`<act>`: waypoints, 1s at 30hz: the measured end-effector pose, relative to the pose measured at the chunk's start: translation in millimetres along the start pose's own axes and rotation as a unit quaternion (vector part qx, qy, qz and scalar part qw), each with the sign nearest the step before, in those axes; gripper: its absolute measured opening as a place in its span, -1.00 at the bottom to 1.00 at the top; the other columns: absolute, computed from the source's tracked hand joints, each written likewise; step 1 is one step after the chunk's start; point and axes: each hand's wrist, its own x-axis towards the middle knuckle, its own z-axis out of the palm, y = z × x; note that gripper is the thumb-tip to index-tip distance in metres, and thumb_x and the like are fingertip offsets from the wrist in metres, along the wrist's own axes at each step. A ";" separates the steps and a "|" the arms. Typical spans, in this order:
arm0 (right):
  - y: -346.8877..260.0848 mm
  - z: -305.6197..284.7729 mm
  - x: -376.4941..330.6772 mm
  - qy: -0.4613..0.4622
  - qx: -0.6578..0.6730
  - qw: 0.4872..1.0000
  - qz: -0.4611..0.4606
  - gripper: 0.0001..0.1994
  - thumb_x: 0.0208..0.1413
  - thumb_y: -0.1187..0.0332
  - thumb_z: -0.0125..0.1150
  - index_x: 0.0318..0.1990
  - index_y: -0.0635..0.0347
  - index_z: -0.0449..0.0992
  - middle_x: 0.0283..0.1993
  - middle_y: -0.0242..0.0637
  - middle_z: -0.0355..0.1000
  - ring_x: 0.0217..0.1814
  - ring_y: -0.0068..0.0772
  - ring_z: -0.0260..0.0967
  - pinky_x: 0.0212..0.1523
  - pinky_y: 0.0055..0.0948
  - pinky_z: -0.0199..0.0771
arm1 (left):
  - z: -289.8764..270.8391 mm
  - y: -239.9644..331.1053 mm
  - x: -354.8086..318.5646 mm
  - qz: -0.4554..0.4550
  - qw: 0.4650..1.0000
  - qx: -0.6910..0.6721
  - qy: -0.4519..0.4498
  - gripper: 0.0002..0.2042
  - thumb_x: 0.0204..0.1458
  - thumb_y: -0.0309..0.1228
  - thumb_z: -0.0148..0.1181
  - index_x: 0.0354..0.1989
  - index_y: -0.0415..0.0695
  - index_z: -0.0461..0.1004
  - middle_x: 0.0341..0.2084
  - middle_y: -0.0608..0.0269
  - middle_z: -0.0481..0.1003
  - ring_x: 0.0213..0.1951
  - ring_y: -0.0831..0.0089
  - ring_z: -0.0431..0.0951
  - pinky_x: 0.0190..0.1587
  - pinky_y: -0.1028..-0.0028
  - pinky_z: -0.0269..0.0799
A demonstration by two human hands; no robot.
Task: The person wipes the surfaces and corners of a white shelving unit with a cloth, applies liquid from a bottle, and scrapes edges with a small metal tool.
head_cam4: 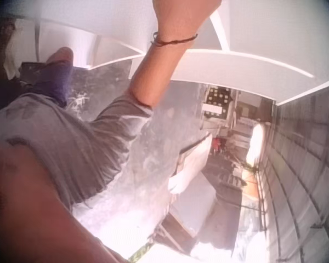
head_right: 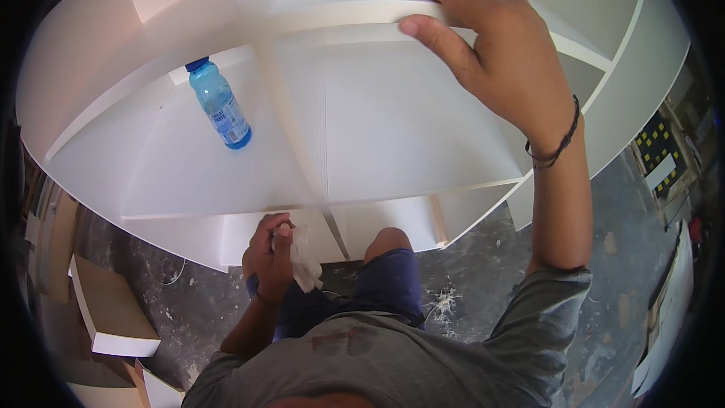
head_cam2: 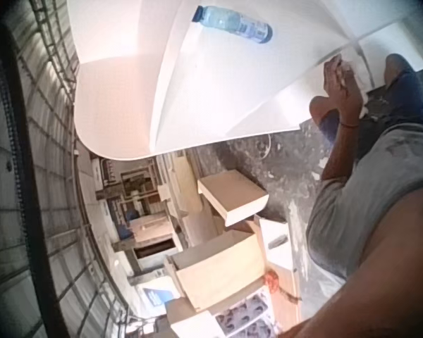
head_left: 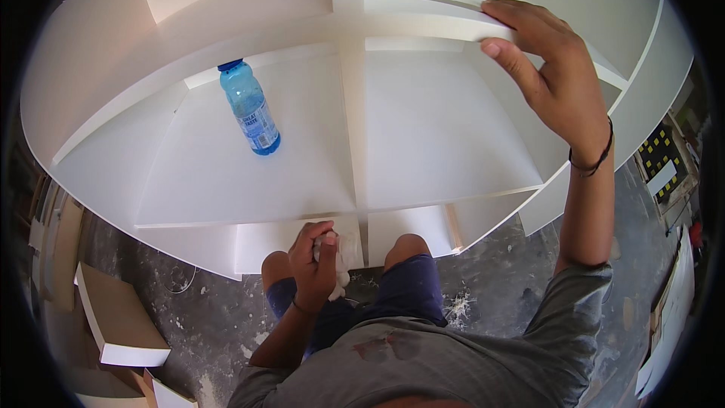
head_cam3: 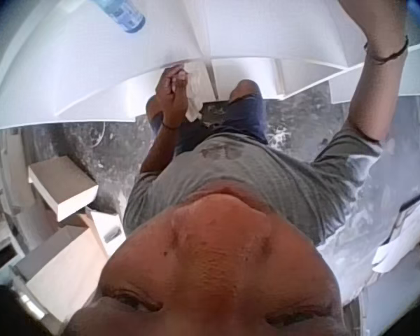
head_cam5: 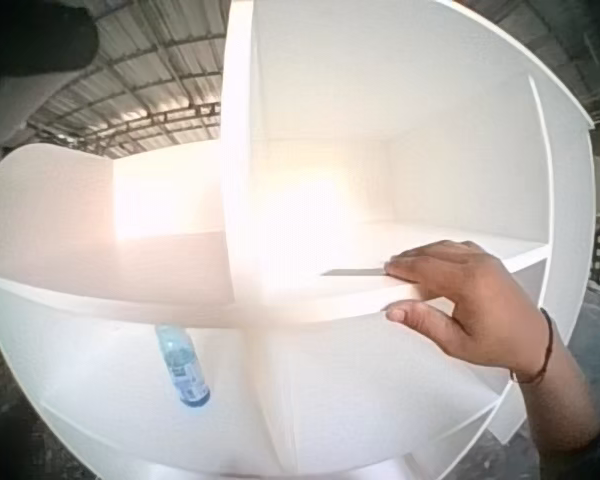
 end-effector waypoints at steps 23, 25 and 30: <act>-19.9 111.3 -134.4 -0.185 0.658 0.601 0.415 -0.80 0.11 0.42 0.24 -0.13 0.22 0.44 -0.29 -0.49 0.35 -0.44 -0.77 0.13 -0.43 -0.70 0.22 | 54.3 109.9 156.4 0.342 0.881 0.249 0.210 -0.55 -0.22 -0.49 0.34 -0.08 -0.27 0.39 -0.34 0.12 0.43 -0.32 0.26 0.44 -0.33 0.42 0.34; -20.7 111.6 -137.8 -0.226 0.642 0.602 0.418 -0.77 0.17 0.37 0.15 -0.05 0.23 0.44 -0.29 -0.49 0.34 -0.42 -0.73 0.15 -0.42 -0.69 0.24 | 53.0 106.7 153.0 0.367 0.861 0.279 0.214 -0.52 -0.22 -0.51 0.32 -0.04 -0.28 0.38 -0.30 0.09 0.44 -0.30 0.24 0.45 -0.31 0.41 0.36; -9.2 114.1 -128.7 -0.163 0.585 0.751 0.259 -0.74 0.22 0.41 0.06 0.03 0.23 0.48 -0.26 -0.46 0.34 -0.33 -0.67 0.17 -0.36 -0.65 0.24 | 54.0 89.4 130.5 0.366 0.863 0.301 0.177 -0.47 -0.20 -0.54 0.29 0.05 -0.30 0.34 -0.19 0.01 0.45 -0.22 0.18 0.46 -0.21 0.40 0.41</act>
